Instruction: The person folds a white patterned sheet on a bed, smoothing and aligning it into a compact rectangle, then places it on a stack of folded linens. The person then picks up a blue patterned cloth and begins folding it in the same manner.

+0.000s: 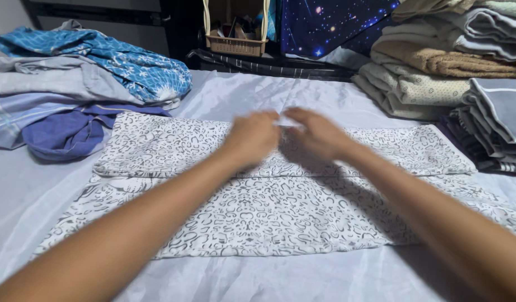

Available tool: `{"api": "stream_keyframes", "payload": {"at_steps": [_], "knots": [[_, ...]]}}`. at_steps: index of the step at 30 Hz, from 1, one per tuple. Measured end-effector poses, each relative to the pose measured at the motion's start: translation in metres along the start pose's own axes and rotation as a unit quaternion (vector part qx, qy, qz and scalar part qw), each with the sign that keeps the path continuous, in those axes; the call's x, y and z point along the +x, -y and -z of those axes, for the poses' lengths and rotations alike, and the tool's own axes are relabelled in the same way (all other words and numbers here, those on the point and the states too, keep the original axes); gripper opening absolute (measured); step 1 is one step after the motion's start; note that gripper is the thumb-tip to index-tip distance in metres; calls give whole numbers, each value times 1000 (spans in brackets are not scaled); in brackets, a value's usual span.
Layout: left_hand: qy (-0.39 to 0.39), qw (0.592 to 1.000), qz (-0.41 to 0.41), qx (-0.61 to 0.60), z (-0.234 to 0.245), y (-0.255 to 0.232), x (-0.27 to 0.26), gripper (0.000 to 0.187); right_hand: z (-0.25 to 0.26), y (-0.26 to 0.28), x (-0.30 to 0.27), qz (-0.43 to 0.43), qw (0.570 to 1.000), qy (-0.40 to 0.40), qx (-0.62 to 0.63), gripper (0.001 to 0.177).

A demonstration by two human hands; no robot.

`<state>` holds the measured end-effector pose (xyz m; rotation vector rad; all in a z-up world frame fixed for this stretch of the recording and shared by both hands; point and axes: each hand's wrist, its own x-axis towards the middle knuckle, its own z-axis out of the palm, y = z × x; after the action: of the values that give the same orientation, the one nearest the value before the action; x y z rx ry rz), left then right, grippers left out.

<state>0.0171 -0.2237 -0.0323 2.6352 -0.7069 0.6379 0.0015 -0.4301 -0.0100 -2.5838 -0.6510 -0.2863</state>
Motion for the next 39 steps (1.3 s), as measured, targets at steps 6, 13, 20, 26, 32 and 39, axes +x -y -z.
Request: {"api": "stream_keyframes", "payload": {"at_steps": [6, 13, 20, 26, 32, 39], "knots": [[216, 966, 139, 28, 15, 27, -53, 87, -29, -43, -31, -10, 984, 103, -144, 68], [180, 930, 292, 136, 94, 153, -114, 95, 72, -218, -108, -222, 938, 80, -253, 79], [167, 935, 303, 83, 75, 90, -65, 82, 67, -158, -49, -228, 910, 99, -332, 83], [188, 973, 120, 64, -11, -9, -12, 72, -39, -41, 10, 15, 990, 26, -141, 76], [164, 961, 212, 64, 24, 70, -40, 87, 4, -132, -23, -157, 961, 71, -214, 82], [146, 932, 297, 146, 87, 172, -108, 95, 79, -259, -99, -256, 928, 62, -262, 85]]}}
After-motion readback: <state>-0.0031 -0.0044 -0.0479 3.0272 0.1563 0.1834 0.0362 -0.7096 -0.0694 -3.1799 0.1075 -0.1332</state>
